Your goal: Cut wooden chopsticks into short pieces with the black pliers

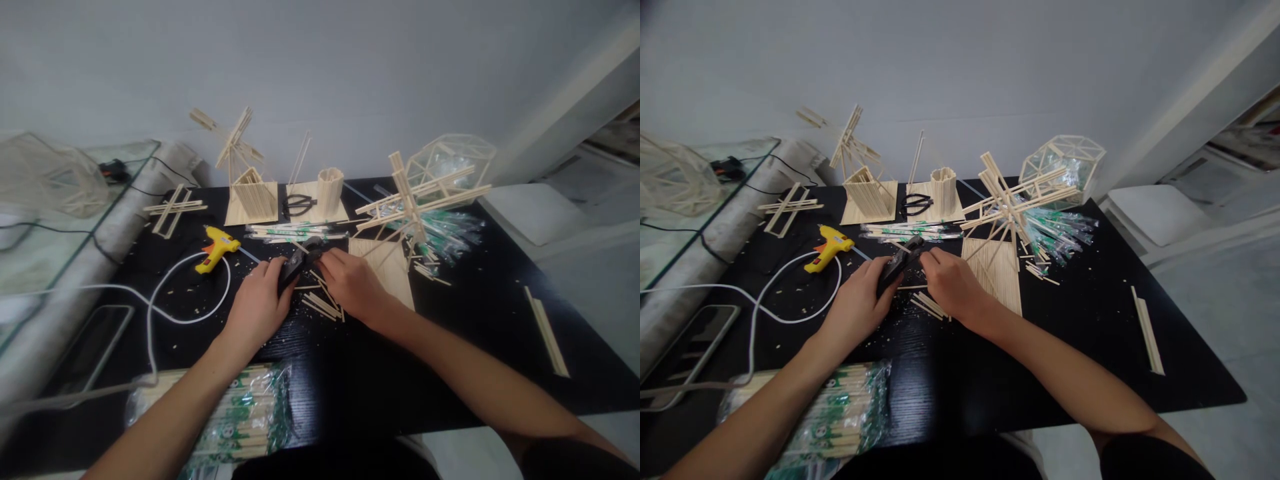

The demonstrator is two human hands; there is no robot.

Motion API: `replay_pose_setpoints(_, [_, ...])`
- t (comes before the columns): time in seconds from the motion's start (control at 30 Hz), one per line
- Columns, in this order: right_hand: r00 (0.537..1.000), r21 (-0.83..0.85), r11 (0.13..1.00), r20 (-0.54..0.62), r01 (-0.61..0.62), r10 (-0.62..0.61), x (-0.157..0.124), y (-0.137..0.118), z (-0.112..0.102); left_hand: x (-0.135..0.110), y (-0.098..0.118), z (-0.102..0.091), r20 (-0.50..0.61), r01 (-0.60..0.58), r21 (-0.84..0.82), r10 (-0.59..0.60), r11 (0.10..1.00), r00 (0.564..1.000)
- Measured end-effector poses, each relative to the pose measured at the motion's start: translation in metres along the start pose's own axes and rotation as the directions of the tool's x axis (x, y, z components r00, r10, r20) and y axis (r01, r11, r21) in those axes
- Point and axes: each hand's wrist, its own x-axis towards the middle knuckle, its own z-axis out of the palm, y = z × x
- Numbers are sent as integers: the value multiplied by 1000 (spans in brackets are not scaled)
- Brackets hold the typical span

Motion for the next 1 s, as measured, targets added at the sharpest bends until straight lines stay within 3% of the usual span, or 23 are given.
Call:
replay_pose_setpoints(0.43, [999,6,1000,44,-13,13,1,-1,-1,-3,5,1,42,49,59,-52,997,998])
replay_pose_setpoints(0.8, [997,25,999,68,-40,39,2,-3,-4,-4,9,-2,126,139,239,-173,961,977])
replay_pose_setpoints(1.0, [993,43,996,93,-76,72,4,-3,-5,-3,7,-1,133,131,265,-171,955,976])
